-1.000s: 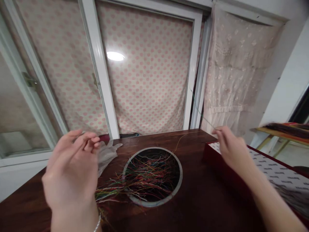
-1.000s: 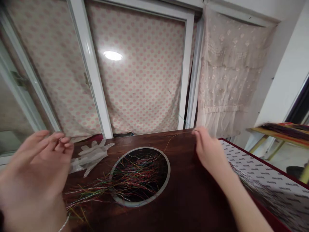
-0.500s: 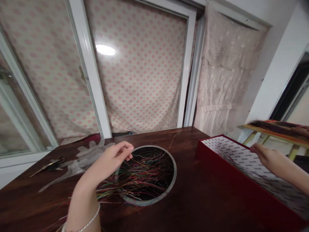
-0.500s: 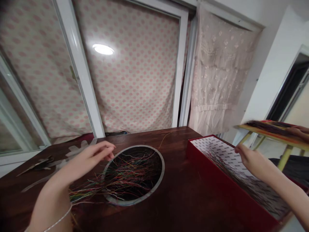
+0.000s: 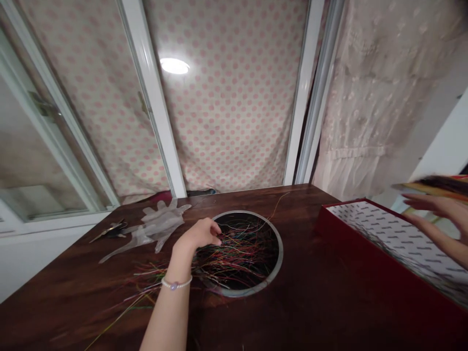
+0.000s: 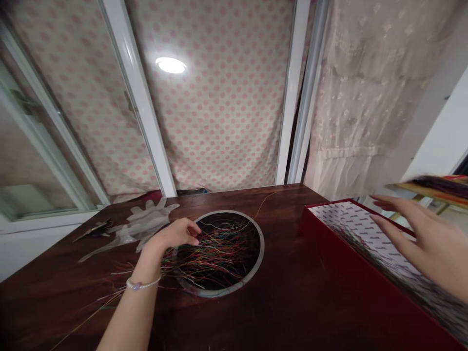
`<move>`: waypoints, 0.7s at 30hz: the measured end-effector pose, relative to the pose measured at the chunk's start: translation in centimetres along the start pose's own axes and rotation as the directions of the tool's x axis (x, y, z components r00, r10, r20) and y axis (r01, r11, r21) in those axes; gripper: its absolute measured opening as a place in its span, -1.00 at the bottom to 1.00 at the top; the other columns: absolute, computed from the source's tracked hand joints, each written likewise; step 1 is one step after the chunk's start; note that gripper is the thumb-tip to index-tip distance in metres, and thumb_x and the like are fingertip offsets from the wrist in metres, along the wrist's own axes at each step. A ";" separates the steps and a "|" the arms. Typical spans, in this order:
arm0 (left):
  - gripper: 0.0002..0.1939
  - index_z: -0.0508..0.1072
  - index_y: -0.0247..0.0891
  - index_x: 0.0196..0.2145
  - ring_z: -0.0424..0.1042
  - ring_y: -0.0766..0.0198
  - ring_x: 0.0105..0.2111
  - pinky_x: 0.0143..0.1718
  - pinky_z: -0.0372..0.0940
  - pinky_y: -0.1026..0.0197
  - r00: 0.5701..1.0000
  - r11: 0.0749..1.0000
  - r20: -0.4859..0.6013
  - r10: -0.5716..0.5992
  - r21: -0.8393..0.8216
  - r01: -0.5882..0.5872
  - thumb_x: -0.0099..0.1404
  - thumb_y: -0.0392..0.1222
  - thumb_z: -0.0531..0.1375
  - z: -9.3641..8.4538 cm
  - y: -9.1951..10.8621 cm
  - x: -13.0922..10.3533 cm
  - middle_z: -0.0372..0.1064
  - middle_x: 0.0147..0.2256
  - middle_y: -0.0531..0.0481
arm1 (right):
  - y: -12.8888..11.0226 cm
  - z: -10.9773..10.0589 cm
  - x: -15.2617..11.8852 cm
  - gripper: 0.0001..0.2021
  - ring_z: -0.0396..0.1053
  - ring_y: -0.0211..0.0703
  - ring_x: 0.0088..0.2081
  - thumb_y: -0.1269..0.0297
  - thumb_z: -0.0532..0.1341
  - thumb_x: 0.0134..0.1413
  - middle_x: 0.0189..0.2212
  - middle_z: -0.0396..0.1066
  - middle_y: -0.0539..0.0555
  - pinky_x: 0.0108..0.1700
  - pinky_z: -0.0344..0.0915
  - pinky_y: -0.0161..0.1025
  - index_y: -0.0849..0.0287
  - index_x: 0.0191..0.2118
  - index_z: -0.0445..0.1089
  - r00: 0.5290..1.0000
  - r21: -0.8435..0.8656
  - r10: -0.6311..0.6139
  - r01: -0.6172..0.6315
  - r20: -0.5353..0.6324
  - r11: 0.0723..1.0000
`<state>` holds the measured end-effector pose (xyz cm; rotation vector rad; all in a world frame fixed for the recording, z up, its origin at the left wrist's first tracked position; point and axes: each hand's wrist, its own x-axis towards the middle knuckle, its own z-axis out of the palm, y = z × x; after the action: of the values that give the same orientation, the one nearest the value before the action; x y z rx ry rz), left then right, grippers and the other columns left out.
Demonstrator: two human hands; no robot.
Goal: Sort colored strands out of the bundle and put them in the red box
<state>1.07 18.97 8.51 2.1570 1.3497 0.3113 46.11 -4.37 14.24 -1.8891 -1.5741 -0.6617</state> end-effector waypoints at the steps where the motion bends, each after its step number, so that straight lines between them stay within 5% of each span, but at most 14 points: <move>1: -0.65 0.52 -0.32 -0.31 0.47 0.14 -0.30 -0.29 0.28 0.24 0.999 1.000 0.038 -0.008 0.012 0.008 -0.14 -0.26 0.37 0.7 -0.1 0.5 0.51 -0.35 -0.05 | -2.0 -0.1 0.0 -0.32 0.43 -0.04 -0.19 -0.35 -0.11 0.02 -0.10 0.42 0.26 -0.13 0.28 -0.08 0.08 -0.03 0.34 0.996 0.003 -0.086 0.086 0.021 0.996; 5: -0.78 0.44 -0.36 -0.22 0.44 0.22 -0.27 -0.20 0.34 0.09 0.985 0.997 0.171 -0.020 0.082 0.006 0.21 -0.18 0.24 2.7 0.3 1.8 0.44 -0.25 -0.06 | -10.8 1.1 -0.2 -0.65 0.40 -0.12 -0.10 -0.01 0.01 0.19 -0.07 0.41 0.10 -0.04 0.32 -0.17 -0.03 0.01 0.28 0.959 0.240 -0.266 0.237 0.097 0.941; 10: -0.77 0.40 -0.35 -0.14 0.42 0.20 -0.21 -0.18 0.36 0.05 0.968 0.986 0.246 -0.045 0.169 0.003 0.30 -0.16 0.15 3.9 1.4 1.9 0.39 -0.16 -0.08 | -18.5 7.4 0.5 -0.76 0.38 -0.17 -0.11 0.34 0.06 0.19 -0.12 0.39 0.08 -0.03 0.31 -0.19 0.08 -0.05 0.35 0.808 0.534 -0.501 0.289 0.310 0.795; 16: -0.73 0.37 -0.33 -0.08 0.42 0.18 -0.19 -0.18 0.36 0.05 0.962 0.980 0.268 -0.052 0.197 -0.002 0.31 -0.15 0.14 4.6 1.7 2.3 0.37 -0.12 -0.10 | -22.0 16.4 1.5 -0.58 0.35 -0.19 -0.06 0.63 0.14 -0.05 -0.11 0.39 0.09 0.04 0.23 -0.22 0.13 -0.07 0.43 0.710 0.563 -0.551 0.262 0.439 0.784; 21: -0.73 0.37 -0.32 -0.08 0.42 0.18 -0.19 -0.20 0.37 0.07 0.968 0.984 0.251 -0.029 0.175 -0.016 0.31 -0.15 0.15 4.4 1.9 2.1 0.36 -0.12 -0.09 | -22.1 20.0 1.7 -0.92 0.38 -0.18 -0.17 0.39 0.23 0.07 -0.25 0.43 0.07 -0.06 0.31 -0.10 0.28 -0.30 0.43 0.687 0.523 -0.517 0.228 0.511 0.821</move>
<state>5.55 18.69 5.78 2.2445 1.2777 -0.0889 24.83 13.91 4.04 -1.5137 -2.3598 0.2348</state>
